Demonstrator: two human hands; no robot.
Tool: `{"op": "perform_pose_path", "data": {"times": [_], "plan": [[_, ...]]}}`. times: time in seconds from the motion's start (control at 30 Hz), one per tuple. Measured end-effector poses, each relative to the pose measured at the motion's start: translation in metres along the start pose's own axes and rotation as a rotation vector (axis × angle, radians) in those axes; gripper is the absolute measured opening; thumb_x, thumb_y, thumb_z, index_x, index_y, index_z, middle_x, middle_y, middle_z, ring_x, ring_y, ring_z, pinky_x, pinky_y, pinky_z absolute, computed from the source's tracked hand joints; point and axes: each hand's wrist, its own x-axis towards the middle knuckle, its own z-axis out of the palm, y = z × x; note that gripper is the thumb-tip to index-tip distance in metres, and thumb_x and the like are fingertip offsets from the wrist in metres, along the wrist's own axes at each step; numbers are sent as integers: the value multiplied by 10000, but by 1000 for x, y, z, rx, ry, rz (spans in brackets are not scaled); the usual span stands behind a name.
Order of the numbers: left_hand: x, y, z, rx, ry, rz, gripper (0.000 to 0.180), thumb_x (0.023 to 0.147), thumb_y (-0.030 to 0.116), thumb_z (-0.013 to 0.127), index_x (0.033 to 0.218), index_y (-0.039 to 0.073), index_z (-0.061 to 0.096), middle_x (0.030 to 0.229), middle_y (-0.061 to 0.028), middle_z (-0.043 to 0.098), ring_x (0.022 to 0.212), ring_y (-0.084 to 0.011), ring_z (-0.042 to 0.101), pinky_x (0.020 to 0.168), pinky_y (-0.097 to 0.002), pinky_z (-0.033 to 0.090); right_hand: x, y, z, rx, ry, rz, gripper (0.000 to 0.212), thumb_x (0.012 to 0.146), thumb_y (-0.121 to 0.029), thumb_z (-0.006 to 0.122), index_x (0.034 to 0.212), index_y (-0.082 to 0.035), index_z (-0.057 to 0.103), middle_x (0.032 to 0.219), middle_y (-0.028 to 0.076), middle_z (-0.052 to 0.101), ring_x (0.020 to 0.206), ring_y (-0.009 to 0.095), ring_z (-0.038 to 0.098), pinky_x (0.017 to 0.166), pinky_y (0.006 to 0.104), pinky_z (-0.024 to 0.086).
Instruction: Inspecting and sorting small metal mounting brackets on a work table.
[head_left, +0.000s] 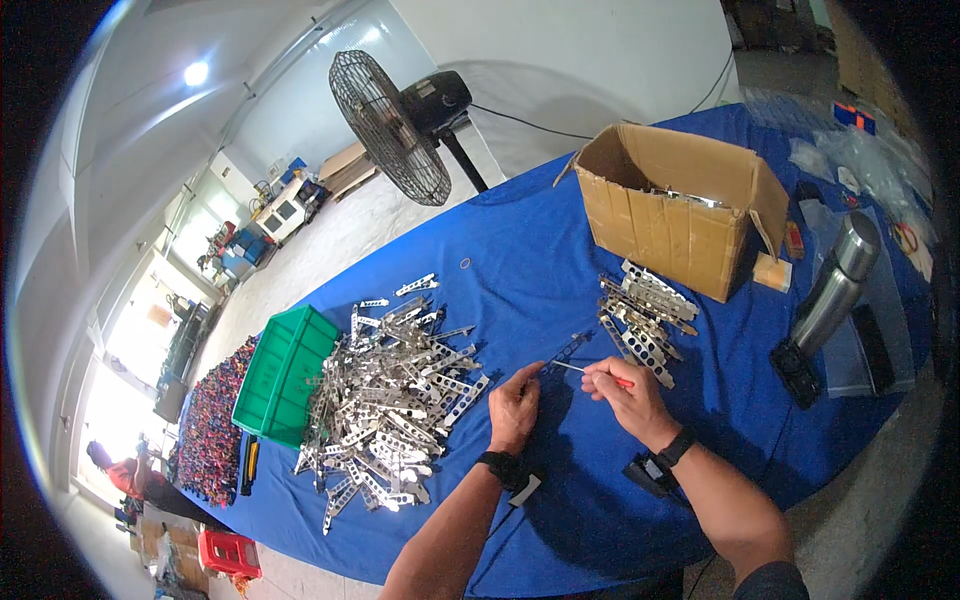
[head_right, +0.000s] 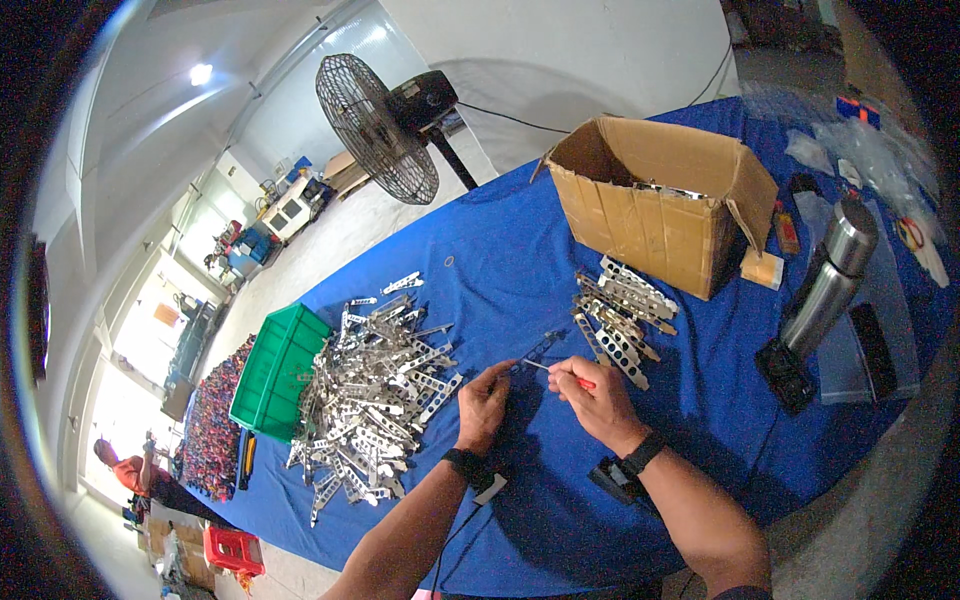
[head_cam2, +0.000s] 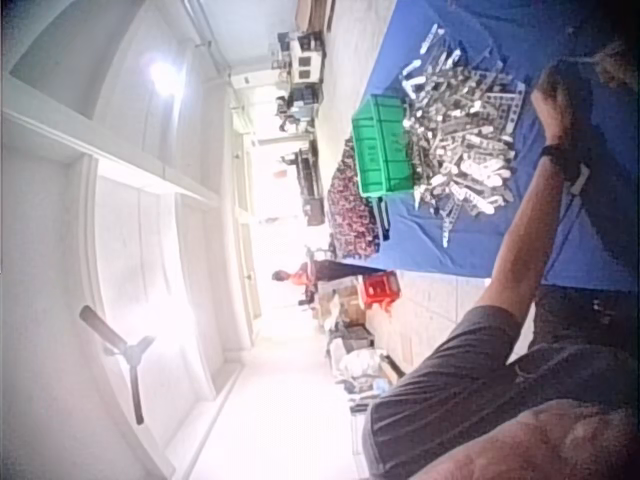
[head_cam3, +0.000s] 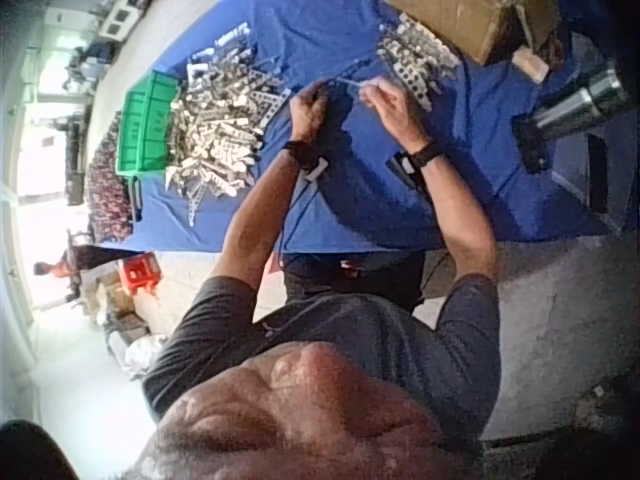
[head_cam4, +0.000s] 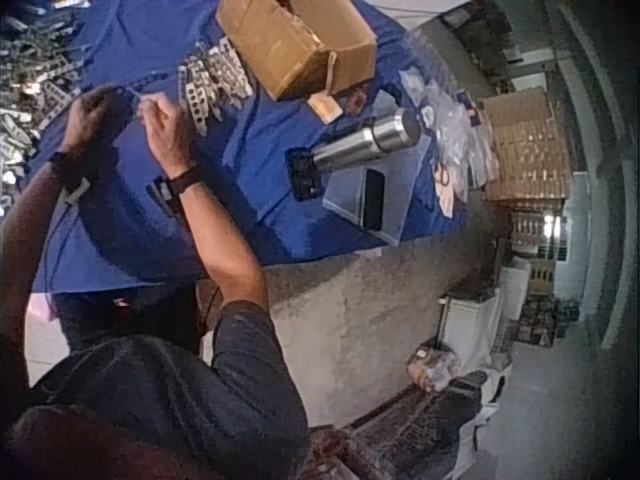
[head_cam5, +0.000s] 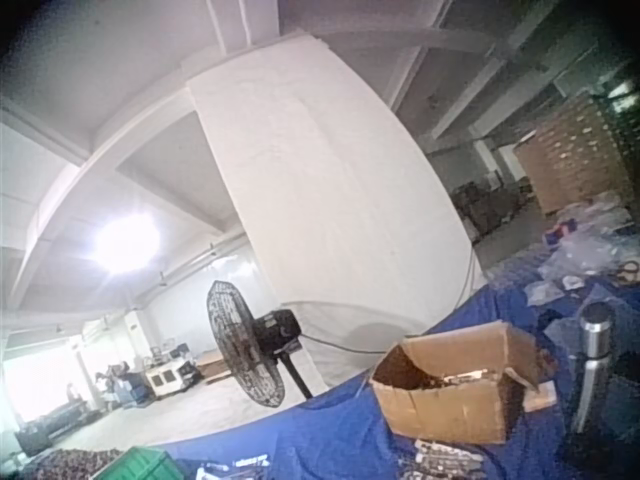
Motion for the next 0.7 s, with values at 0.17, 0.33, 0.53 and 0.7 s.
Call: {"op": "perform_pose_path", "data": {"times": [0.17, 0.33, 0.53, 0.7], "plan": [[-1, -4, 2, -54, 45, 56, 278, 927, 106, 556, 1170, 35, 672, 820, -57, 665, 739, -89, 556, 707, -261, 473, -2, -1, -2, 27, -11, 24, 205, 964, -134, 538, 957, 23, 670, 824, 127, 713, 778, 168, 705, 688, 292, 566], [-1, 7, -1, 10, 20, 18, 282, 918, 109, 560, 1164, 39, 676, 787, -58, 650, 718, -97, 552, 689, -269, 472, -1, 0, -6, -10, -21, 75, 223, 979, -136, 515, 984, 41, 651, 892, 130, 699, 816, 170, 692, 716, 293, 568], [-2, 6, -2, 0, 30, 21, 281, 915, 106, 557, 1160, 44, 680, 726, -29, 595, 676, -82, 503, 638, -263, 448, -2, -5, -4, 1, -53, 57, 218, 975, -134, 518, 989, 37, 653, 882, 116, 703, 806, 167, 693, 715, 291, 566], [-2, 5, -1, 2, 0, -11, 283, 914, 102, 561, 1165, 42, 676, 723, -7, 569, 679, -73, 485, 638, -254, 442, 0, 1, -3, -47, -22, -2, 213, 967, -121, 515, 987, 39, 653, 860, 110, 702, 792, 160, 692, 706, 287, 562]]}}
